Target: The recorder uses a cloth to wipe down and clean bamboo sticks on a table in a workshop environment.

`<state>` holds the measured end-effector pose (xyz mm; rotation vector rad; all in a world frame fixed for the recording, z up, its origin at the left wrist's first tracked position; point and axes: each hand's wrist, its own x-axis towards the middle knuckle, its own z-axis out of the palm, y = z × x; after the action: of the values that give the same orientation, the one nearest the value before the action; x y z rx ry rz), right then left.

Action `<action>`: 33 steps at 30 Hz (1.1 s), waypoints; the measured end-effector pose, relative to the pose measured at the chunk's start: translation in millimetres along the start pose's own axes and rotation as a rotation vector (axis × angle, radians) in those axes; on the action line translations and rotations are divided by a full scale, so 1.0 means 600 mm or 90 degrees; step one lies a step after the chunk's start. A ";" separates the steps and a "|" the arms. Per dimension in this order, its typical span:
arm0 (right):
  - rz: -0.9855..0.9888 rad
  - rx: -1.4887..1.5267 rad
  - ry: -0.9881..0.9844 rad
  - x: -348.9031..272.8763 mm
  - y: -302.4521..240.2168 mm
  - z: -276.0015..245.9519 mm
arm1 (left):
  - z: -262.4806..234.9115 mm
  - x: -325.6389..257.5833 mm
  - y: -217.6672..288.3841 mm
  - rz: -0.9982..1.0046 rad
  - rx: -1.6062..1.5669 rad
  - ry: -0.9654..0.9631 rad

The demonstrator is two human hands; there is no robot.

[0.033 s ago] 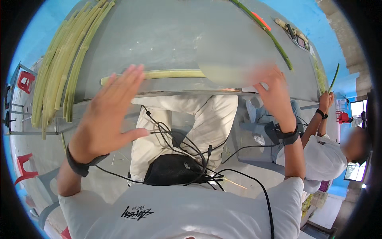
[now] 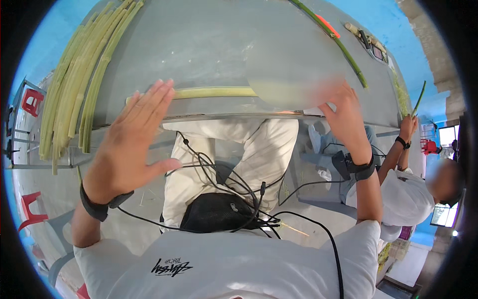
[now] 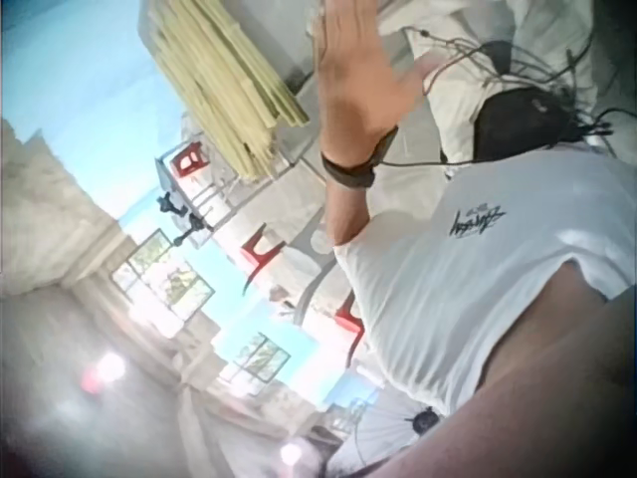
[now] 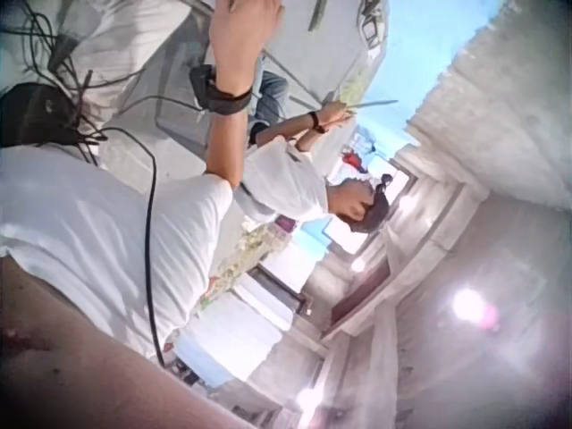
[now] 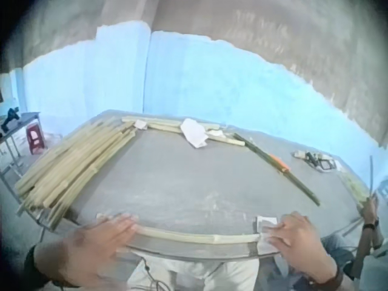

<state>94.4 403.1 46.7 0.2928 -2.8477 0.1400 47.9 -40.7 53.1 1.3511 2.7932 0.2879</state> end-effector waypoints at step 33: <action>-0.154 0.084 0.004 0.092 -0.078 0.050 | 0.056 0.190 0.016 0.130 -0.084 -0.044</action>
<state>44.6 343.4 36.5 0.6576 -2.7732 0.2783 -12.3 59.0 28.5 1.5831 2.5336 0.4141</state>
